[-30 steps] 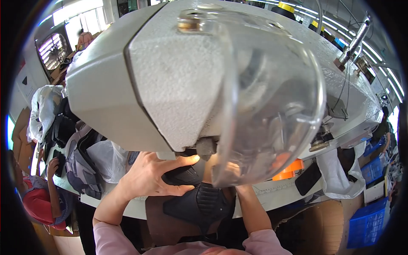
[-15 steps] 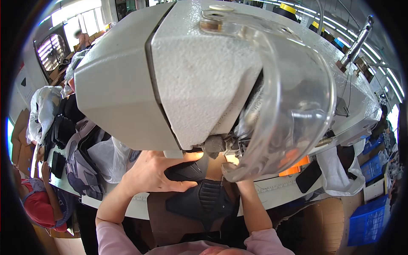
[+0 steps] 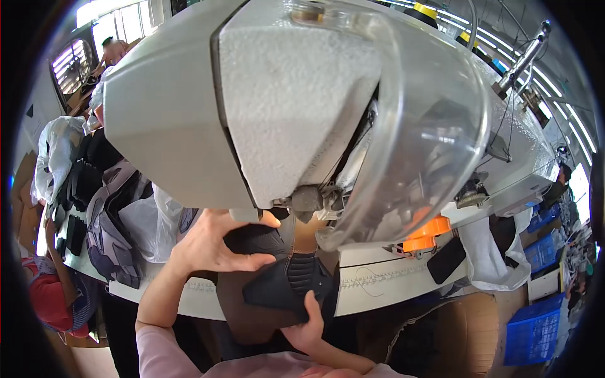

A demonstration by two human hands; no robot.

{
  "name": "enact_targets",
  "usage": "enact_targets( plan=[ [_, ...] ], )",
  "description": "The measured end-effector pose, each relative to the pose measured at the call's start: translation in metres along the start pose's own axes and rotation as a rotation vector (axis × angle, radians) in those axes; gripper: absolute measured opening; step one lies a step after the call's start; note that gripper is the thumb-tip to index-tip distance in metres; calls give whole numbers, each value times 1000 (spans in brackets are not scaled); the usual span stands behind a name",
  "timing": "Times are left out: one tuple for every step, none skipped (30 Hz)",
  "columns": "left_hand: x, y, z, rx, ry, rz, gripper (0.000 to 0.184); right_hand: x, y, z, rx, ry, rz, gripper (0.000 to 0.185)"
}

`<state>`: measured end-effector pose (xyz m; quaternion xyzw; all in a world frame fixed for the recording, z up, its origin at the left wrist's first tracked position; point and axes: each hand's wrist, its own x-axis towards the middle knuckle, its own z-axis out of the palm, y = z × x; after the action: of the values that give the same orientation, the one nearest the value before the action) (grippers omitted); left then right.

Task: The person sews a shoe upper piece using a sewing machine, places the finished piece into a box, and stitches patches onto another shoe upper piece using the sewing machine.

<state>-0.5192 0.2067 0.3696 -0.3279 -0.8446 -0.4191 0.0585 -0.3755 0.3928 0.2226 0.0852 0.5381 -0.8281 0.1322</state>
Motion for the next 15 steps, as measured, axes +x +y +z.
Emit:
enact_targets(
  plan=[
    [4, 8, -5, 9, -6, -28, 46, -1, 11, -3, 22, 67, 18, 29],
    [4, 8, -5, 46, 8, 5, 46, -3, 20, -7, 36, 117, 36, 32],
    [3, 8, -4, 81, 21, 36, 45, -5, 23, -8, 44, 147, 44, 35],
    [3, 7, -2, 115, 30, 68, 45, -9, 26, -9, 48, 175, 55, 38],
    [2, 6, 0, 128, 48, 93, 45, -12, 32, -12, 80, 215, 98, 41],
    [-1, 5, 3, 143, 68, 121, 45, -12, 21, -2, -3, 201, -2, 41],
    [-2, 3, 5, 159, 91, 151, 44, -12, 13, 2, -30, 185, -46, 40],
    [-1, 0, 6, 156, 73, 163, 43, -13, 9, 3, -41, 173, -63, 40],
    [-1, -2, 7, 152, 54, 170, 41, -15, 2, 4, -34, 156, -54, 39],
    [-3, -5, 9, 147, 36, 174, 39, -15, -5, 5, -33, 145, -50, 39],
    [-9, -12, 8, 167, -32, 133, 47, -17, -10, 7, -32, 135, -41, 38],
    [-8, -12, 7, 174, 0, 154, 47, -15, -16, 8, -37, 124, -37, 38],
    [-6, -10, 6, 181, 32, 176, 47, -16, -19, 10, -42, 117, -36, 37],
    [-4, -7, 5, 186, 63, 197, 47, -17, -21, 12, -48, 116, -34, 37],
    [-1, -4, 5, 190, 93, 219, 47, -17, -22, 14, -48, 114, -28, 36]
  ],
)
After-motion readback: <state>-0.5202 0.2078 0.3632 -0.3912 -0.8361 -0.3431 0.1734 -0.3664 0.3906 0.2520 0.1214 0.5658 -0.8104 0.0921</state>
